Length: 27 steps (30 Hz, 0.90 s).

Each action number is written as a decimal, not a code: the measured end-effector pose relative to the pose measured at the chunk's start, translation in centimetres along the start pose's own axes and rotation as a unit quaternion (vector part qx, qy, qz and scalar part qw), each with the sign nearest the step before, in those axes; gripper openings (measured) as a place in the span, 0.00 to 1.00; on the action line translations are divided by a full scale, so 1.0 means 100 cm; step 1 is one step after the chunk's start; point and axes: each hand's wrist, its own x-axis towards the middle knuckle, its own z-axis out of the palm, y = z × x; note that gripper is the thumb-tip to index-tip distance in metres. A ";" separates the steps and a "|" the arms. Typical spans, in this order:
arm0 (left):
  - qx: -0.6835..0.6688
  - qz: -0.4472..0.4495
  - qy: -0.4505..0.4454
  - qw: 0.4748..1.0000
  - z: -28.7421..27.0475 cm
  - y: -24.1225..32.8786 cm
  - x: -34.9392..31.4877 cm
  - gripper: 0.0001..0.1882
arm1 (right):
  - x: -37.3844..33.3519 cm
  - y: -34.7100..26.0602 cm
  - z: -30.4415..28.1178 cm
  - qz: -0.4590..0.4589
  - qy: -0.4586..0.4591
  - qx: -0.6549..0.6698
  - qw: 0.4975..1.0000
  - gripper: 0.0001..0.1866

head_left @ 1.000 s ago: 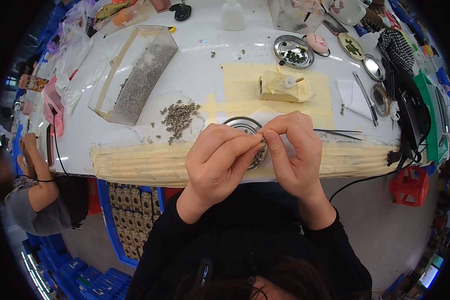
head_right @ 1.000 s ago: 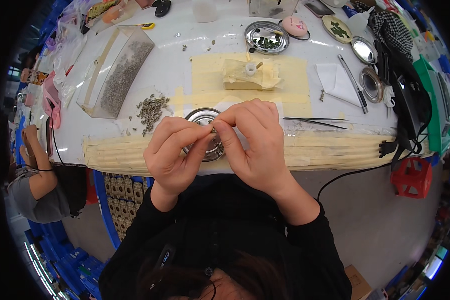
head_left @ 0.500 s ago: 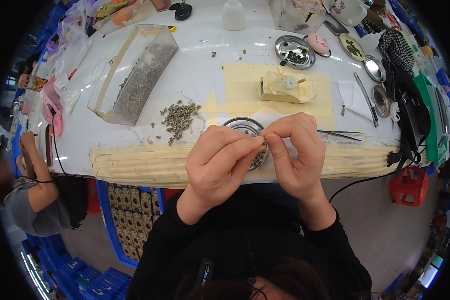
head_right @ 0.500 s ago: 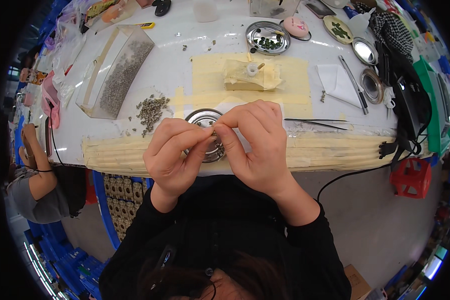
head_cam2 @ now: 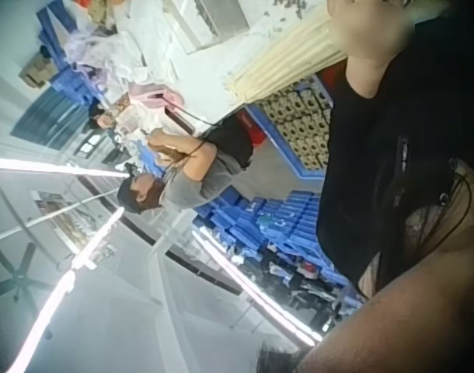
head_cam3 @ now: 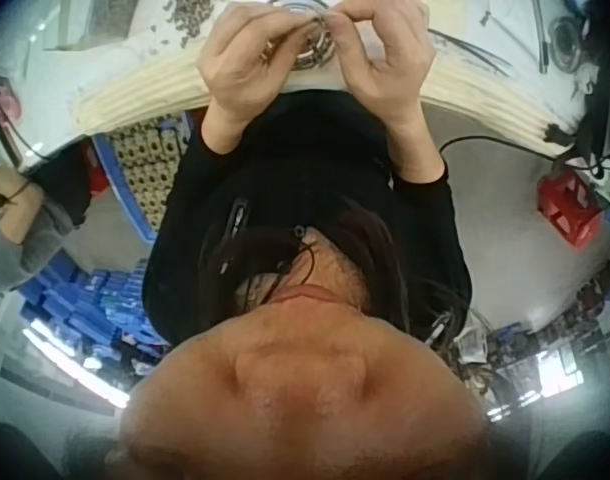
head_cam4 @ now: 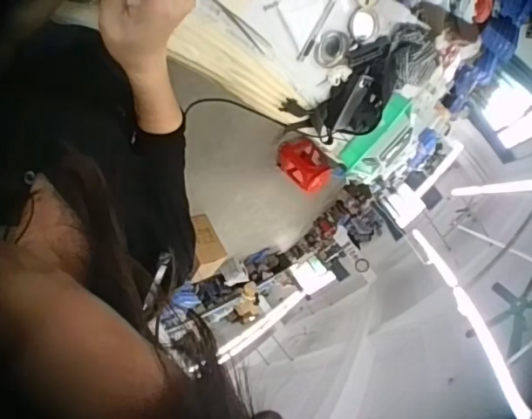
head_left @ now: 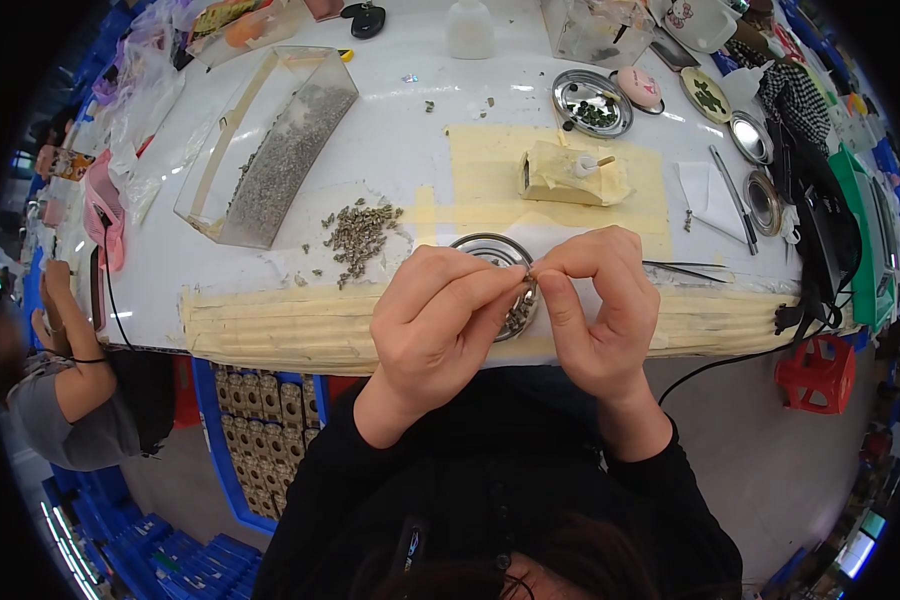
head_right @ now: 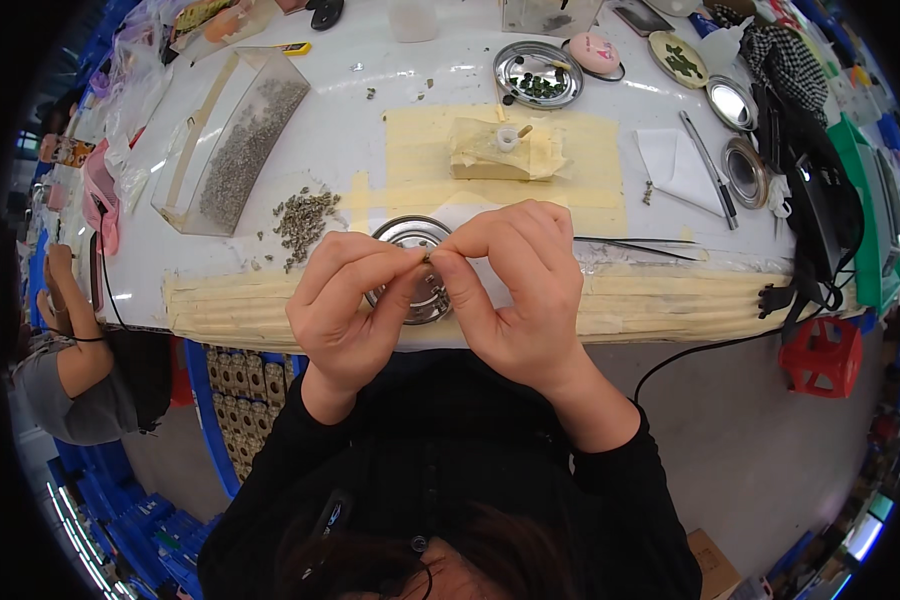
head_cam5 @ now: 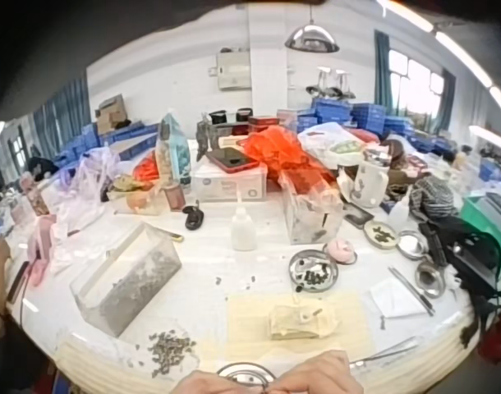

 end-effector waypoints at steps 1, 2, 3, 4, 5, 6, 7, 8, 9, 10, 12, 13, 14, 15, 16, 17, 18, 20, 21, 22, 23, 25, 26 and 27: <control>0.002 -0.010 0.001 1.000 0.000 0.000 0.000 0.12 | 0.000 0.000 0.000 -0.006 0.004 0.002 1.000 0.04; 0.002 -0.007 -0.001 1.000 0.000 0.000 0.000 0.12 | 0.000 0.000 0.000 -0.003 0.000 -0.001 1.000 0.04; 0.002 -0.003 -0.003 1.000 0.000 0.000 0.000 0.12 | 0.000 0.000 0.000 0.000 -0.003 -0.003 1.000 0.04; 0.002 0.001 -0.004 1.000 0.000 0.000 0.000 0.12 | 0.000 0.000 0.000 0.003 -0.007 -0.006 1.000 0.04; 0.000 0.007 -0.004 1.000 0.000 0.000 0.000 0.12 | 0.000 0.000 0.000 0.003 -0.007 -0.009 1.000 0.04; -0.002 0.014 -0.003 1.000 0.000 -0.001 0.001 0.12 | 0.000 0.001 0.001 0.003 -0.008 -0.012 1.000 0.04; -0.004 0.020 -0.003 1.000 0.000 -0.001 0.001 0.12 | 0.000 0.001 0.002 0.004 -0.009 -0.014 1.000 0.05; -0.005 0.020 -0.002 1.000 0.000 -0.001 0.001 0.12 | 0.000 0.001 0.001 0.004 -0.011 -0.013 1.000 0.05; -0.006 0.019 -0.002 1.000 0.000 -0.001 0.001 0.12 | 0.000 0.001 0.001 0.004 -0.012 -0.011 1.000 0.05; -0.007 0.018 -0.001 1.000 0.000 -0.001 0.001 0.12 | 0.001 0.001 0.001 0.005 -0.014 -0.009 1.000 0.05; -0.002 0.001 0.000 1.000 0.000 0.000 0.001 0.12 | 0.000 0.000 0.000 0.008 -0.004 0.002 1.000 0.05; 0.000 -0.007 0.001 1.000 0.000 0.000 0.000 0.12 | 0.000 0.000 0.000 0.010 0.001 0.008 1.000 0.04; 0.000 -0.008 0.000 1.000 0.000 0.000 0.000 0.12 | 0.000 0.000 0.000 0.006 0.001 0.002 1.000 0.04; 0.001 -0.010 -0.001 1.000 0.000 0.000 0.001 0.12 | 0.000 0.000 0.000 0.002 0.000 -0.003 1.000 0.04; 0.001 -0.011 -0.002 1.000 0.000 0.001 0.001 0.12 | 0.000 -0.001 0.000 -0.003 0.000 -0.008 1.000 0.04; -0.002 -0.005 -0.002 1.000 0.000 0.000 0.001 0.12 | 0.000 -0.001 0.000 0.000 -0.002 -0.007 1.000 0.04; -0.005 0.001 -0.003 1.000 0.000 0.000 0.001 0.12 | 0.000 0.000 0.000 0.002 -0.004 -0.006 1.000 0.04; -0.010 0.011 0.000 1.000 0.000 -0.001 0.001 0.13 | -0.001 0.000 0.000 0.005 -0.007 -0.005 1.000 0.04; -0.011 0.014 0.002 1.000 0.000 -0.001 0.001 0.13 | 0.000 0.001 0.001 0.005 -0.009 -0.004 1.000 0.04; -0.011 0.016 0.004 1.000 0.000 -0.001 0.001 0.13 | 0.000 0.001 0.002 0.006 -0.010 -0.003 1.000 0.04; -0.011 0.015 0.002 1.000 0.000 -0.002 0.000 0.13 | 0.001 0.002 0.002 0.008 -0.017 -0.001 1.000 0.04; -0.013 0.017 0.000 1.000 0.000 -0.002 -0.001 0.13 | 0.001 0.002 0.002 0.010 -0.029 0.000 1.000 0.04; -0.011 0.011 -0.001 1.000 0.000 -0.002 -0.001 0.12 | 0.000 0.002 0.002 0.008 -0.028 -0.003 1.000 0.04; -0.010 0.004 -0.002 1.000 -0.001 0.000 0.000 0.12 | 0.000 0.002 0.001 0.006 -0.028 -0.005 1.000 0.04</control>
